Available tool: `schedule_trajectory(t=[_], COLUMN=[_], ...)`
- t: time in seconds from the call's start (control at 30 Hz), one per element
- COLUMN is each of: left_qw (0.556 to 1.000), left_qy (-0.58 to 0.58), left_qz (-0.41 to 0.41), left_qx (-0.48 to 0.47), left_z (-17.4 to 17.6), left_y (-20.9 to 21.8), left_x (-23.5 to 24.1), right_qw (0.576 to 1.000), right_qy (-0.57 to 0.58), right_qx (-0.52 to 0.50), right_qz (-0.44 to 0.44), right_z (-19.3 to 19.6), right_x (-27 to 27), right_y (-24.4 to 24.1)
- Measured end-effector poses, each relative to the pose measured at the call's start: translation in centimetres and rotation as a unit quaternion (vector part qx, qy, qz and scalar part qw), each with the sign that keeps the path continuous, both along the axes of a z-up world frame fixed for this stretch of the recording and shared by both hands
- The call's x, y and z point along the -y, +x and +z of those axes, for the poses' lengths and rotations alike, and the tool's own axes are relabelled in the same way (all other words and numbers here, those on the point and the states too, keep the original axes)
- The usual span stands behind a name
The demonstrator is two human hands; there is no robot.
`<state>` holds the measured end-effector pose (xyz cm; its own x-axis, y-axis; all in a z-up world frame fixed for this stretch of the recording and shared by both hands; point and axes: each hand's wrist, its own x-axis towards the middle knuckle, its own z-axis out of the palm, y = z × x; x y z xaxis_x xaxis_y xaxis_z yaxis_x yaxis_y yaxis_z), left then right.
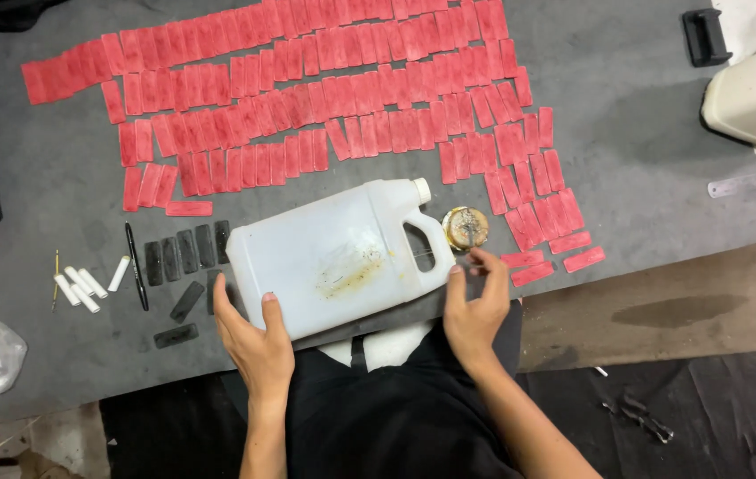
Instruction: Applying dye to small leather strips and organizing leather pieces on a workbench
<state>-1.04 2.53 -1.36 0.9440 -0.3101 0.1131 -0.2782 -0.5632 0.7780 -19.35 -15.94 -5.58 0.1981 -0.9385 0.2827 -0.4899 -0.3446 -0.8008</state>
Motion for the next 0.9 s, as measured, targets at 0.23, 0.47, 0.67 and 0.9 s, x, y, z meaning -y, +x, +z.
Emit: schedule_trajectory(t=[0.23, 0.47, 0.67, 0.9], left_qw=[0.992, 0.995, 0.995, 0.957], left_qy=[-0.016, -0.034, -0.085, -0.279], left_qz=[0.004, 0.052, 0.056, -0.032], left_qx=[-0.127, -0.084, -0.021, -0.069], left_z=[-1.2, -0.9, 0.6, 0.5], left_y=[-0.4, 0.0, -2.9, -3.7], left_x=[-0.3, -2.9, -4.4, -2.6], right_qw=[0.869, 0.861, 0.85, 0.869], right_qy=[0.396, 0.459, 0.512, 0.411], right_qx=[0.289, 0.218, 0.097, 0.274], right_qz=[-0.067, 0.018, 0.076, -0.006], right_z=[-2.5, 0.6, 1.6, -1.2], right_x=[-2.4, -3.1, -3.6, 0.6], right_y=[1.7, -0.3, -4.8, -13.1])
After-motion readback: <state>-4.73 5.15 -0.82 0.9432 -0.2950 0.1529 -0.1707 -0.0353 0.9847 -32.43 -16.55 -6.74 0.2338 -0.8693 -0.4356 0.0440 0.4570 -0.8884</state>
